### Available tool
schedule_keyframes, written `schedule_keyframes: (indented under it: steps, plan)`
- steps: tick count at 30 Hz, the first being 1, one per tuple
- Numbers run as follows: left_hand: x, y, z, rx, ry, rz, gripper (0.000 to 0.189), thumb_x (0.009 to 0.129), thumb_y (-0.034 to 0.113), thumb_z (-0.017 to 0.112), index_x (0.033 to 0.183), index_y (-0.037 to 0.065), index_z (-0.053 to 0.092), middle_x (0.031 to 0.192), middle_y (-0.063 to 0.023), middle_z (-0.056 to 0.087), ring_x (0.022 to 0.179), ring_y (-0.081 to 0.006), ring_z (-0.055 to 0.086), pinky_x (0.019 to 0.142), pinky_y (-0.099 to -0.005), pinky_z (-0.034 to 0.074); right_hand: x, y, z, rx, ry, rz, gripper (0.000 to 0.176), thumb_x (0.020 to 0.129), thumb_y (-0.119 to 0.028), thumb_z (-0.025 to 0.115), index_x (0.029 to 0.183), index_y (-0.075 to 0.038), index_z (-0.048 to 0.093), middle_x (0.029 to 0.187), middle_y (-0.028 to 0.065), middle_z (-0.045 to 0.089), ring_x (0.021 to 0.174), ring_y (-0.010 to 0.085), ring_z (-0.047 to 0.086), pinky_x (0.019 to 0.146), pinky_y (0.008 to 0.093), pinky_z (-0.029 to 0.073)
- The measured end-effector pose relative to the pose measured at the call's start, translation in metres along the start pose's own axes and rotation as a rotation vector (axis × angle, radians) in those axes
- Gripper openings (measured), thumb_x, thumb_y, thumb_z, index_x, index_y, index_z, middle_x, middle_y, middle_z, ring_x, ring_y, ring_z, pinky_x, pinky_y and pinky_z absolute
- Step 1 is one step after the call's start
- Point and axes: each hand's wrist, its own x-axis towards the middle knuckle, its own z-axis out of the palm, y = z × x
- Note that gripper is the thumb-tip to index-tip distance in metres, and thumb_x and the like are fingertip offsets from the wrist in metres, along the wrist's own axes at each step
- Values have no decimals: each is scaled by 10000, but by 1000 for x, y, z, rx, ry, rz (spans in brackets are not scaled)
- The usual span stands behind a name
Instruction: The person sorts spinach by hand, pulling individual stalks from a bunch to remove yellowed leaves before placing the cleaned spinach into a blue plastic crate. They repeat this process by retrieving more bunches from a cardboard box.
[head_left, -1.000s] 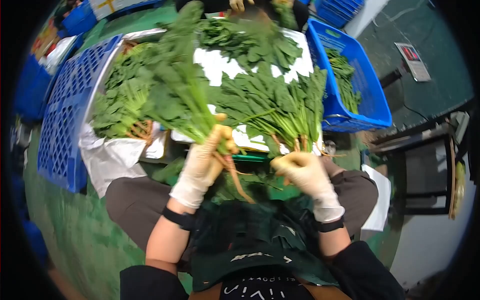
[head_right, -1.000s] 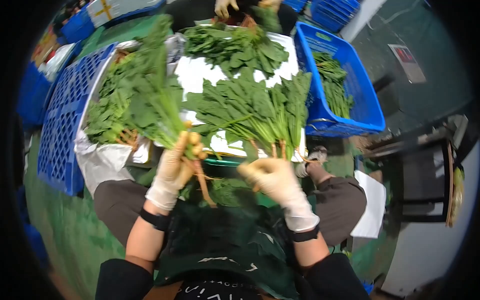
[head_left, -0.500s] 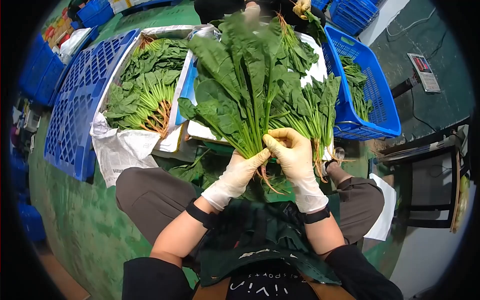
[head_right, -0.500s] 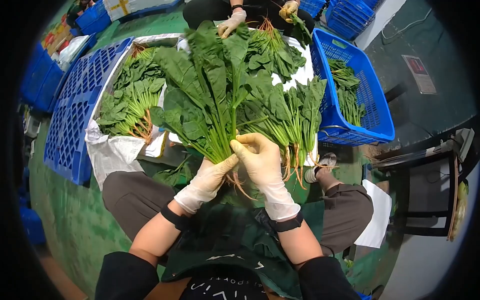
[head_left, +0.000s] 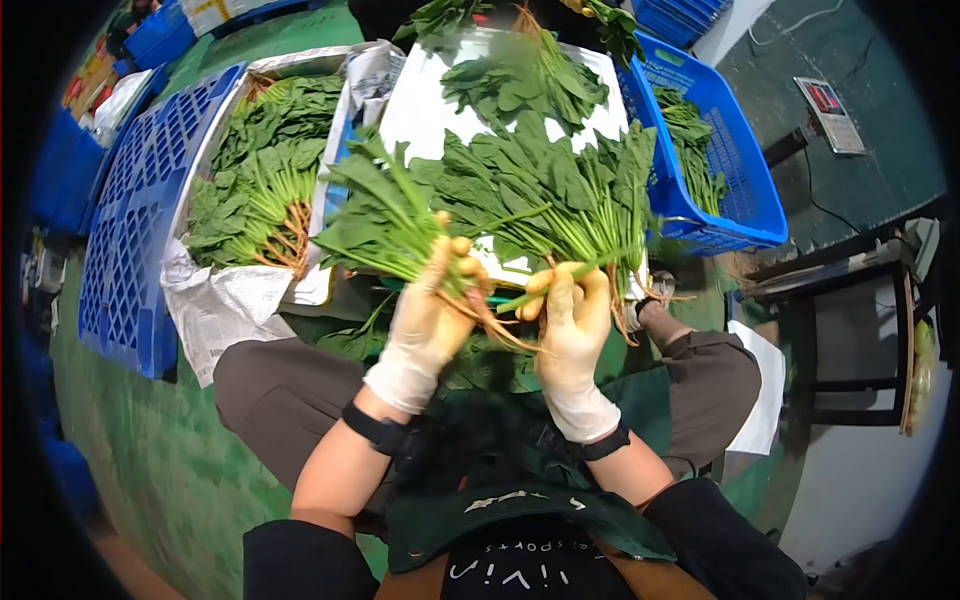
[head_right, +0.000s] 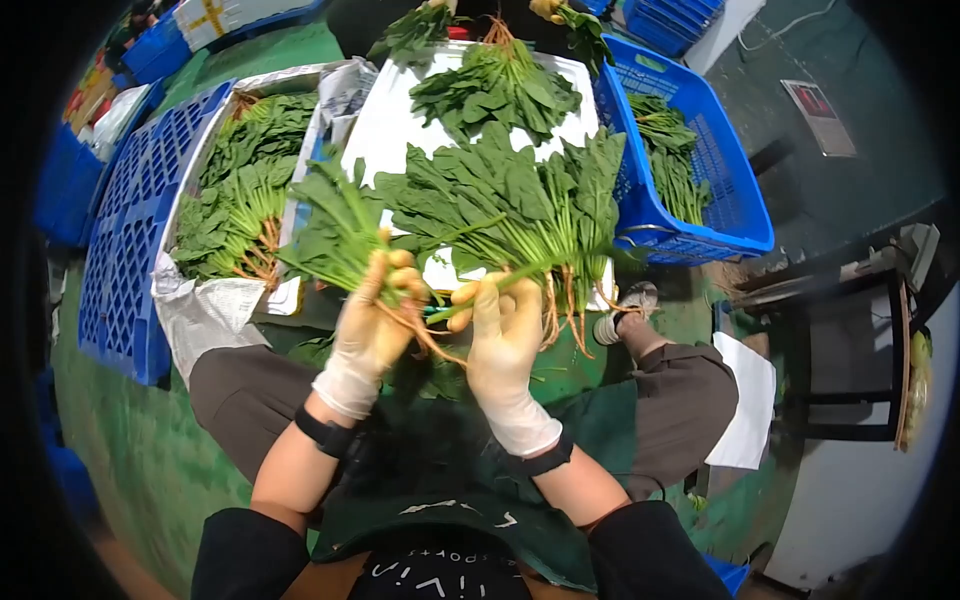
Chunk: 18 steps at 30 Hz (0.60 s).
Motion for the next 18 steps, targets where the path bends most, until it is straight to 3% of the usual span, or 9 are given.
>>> schedule_keyframes:
  steps: [4, 5, 7, 8, 9, 10, 12, 15, 18]
  plan:
    - [4, 33, -3, 2, -142, 67, 307, 938, 200, 501, 1242, 193, 459, 875, 9, 489, 689, -78, 439, 627, -227, 416, -13, -33, -18, -121, -148, 23, 146, 926, -113, 516, 1011, -24, 437, 851, 108, 607, 603, 110, 543, 564, 232, 461]
    - [4, 36, -3, 59, -180, 92, 309, 941, 183, 495, 1247, 191, 455, 893, 3, 486, 694, -79, 439, 625, -226, 414, -10, -49, -24, -320, -329, 295, 209, 890, -161, 586, 1005, -4, 510, 816, 103, 628, 649, 107, 584, 591, 232, 471]
    - [-1, 31, 12, 116, -142, 112, 295, 932, 173, 515, 1225, 184, 482, 843, 8, 489, 671, -82, 444, 595, -233, 411, 3, -59, -50, -932, -975, 315, 275, 824, -244, 661, 944, -2, 606, 777, 92, 644, 705, 99, 616, 626, 237, 480]
    - [-6, 24, 28, 146, 127, 104, 267, 920, 168, 536, 1186, 168, 508, 804, 9, 486, 641, -86, 444, 570, -241, 409, 12, -61, -61, -956, -896, 323, 308, 778, -306, 692, 861, -11, 657, 719, 82, 643, 699, 109, 632, 634, 250, 486]
    - [-8, 20, 37, 173, 393, 99, 240, 909, 163, 557, 1147, 153, 533, 765, 11, 483, 612, -89, 445, 545, -250, 407, 22, -67, -60, -912, -526, 531, 229, 795, -237, 693, 831, -13, 663, 696, 29, 635, 615, 94, 602, 552, 247, 469]
    - [0, 27, -16, 275, 61, 153, 159, 882, 152, 597, 1036, 122, 571, 688, 19, 468, 542, -96, 446, 503, -253, 401, 37, -52, -80, -960, -291, 356, 290, 800, -277, 678, 776, 8, 636, 658, 72, 629, 557, 117, 586, 522, 262, 458]
    - [-8, 17, 0, 312, 24, 99, 98, 871, 143, 612, 949, 108, 565, 658, 27, 452, 501, -92, 445, 485, -239, 399, 69, -47, -91, -1099, 8, 54, 330, 787, -320, 690, 807, 5, 639, 657, 98, 635, 580, 150, 598, 559, 276, 467]
    - [-5, 8, -5, 382, 28, 28, 87, 902, 170, 572, 960, 116, 538, 658, 40, 402, 508, -76, 408, 485, -230, 391, 97, -9, -123, -1502, -141, 94, 409, 721, -376, 728, 809, 18, 666, 698, 161, 646, 657, 266, 639, 627, 337, 495]
    - [-5, -2, -2, 439, 141, 21, 128, 893, 171, 584, 982, 96, 533, 689, 19, 470, 542, -94, 481, 488, -240, 426, 100, 0, -128, -1299, -73, 185, 400, 703, -360, 740, 807, 20, 667, 723, 162, 654, 654, 247, 642, 623, 330, 495]
